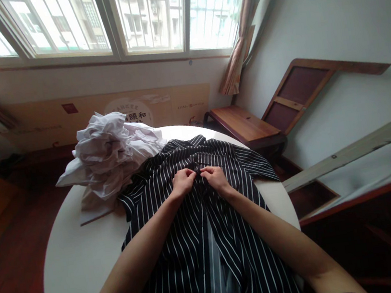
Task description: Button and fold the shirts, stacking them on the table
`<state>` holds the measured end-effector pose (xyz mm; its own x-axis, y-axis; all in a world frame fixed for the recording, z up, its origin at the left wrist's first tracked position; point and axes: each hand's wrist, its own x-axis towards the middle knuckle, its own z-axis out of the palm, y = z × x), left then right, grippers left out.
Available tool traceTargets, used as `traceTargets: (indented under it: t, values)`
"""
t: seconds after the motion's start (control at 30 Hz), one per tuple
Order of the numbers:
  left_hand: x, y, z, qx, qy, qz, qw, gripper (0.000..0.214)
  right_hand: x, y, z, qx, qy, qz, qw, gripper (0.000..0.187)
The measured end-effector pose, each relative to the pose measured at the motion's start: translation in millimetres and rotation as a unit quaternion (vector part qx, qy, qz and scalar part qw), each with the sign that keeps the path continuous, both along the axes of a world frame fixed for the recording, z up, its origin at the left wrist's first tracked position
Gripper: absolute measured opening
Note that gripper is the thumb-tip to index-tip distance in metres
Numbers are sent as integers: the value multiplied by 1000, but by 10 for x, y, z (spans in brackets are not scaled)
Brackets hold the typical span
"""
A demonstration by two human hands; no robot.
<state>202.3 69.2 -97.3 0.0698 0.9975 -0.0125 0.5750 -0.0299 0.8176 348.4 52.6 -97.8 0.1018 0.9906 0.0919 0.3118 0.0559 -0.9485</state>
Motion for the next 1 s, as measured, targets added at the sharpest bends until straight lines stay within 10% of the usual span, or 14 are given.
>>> traceTargets:
  t: [0.4, 1.0]
  values:
    - [-21, -6, 9, -5, -6, -11, 1000, 20, -68, -83, 90, 70, -109, -20, 991, 13]
    - [-20, 0, 60, -19, 10, 15, 1000, 18, -14, -57, 102, 22, -18, 34, 999, 22]
